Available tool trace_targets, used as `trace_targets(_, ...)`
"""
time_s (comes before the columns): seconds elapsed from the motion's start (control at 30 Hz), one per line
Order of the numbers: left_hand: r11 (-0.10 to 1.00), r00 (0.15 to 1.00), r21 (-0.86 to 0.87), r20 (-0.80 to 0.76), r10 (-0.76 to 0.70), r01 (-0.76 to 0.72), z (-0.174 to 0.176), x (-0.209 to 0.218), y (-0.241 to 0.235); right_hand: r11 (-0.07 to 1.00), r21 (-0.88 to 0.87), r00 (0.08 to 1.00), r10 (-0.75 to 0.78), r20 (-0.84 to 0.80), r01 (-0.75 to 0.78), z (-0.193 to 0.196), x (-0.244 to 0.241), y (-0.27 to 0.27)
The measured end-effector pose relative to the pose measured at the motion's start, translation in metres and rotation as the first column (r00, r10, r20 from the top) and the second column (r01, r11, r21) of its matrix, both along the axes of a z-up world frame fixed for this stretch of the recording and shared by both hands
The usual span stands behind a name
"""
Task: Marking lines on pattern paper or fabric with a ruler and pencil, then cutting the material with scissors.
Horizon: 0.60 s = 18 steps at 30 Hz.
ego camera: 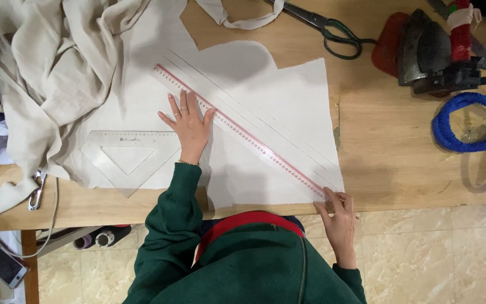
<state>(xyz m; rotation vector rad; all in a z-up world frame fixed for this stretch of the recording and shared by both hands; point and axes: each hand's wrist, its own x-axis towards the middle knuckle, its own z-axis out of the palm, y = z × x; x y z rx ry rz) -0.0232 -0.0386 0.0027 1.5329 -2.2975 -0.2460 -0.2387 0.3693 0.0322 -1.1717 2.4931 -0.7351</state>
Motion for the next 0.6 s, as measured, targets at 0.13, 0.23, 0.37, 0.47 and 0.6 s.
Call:
trace_targets(0.13, 0.999, 0.999, -0.033, 0.032, -0.005, 0.006, -0.006, 0.001, -0.002, 0.999, -0.022, 0.998, -0.025, 0.064, 0.027, 0.008, 0.004, -0.004)
trace_targets(0.23, 0.996, 1.000, -0.086, 0.014, 0.001, 0.000, -0.007, 0.001, -0.004, 0.987, -0.123, 0.994, -0.106, -0.023, 0.103, 0.008, 0.005, -0.001)
trace_targets(0.37, 0.996, 0.999, -0.077, 0.007, -0.047, 0.048, -0.003, 0.005, 0.000, 0.968, -0.108, 0.974, -0.224, 0.033, 0.226, 0.018, 0.007, 0.020)
trace_targets(0.47, 0.999, 0.999, -0.004, -0.002, -0.044, 0.044, 0.004, 0.006, -0.003, 0.949, -0.085, 0.952, -0.298, 0.067, 0.303, 0.029, 0.014, 0.021)
trace_targets(0.6, 0.997, 0.999, 0.058, 0.016, -0.043, 0.042, 0.009, 0.007, -0.005, 0.929, -0.097, 0.930, -0.344, 0.128, 0.357, 0.005, 0.017, 0.038)
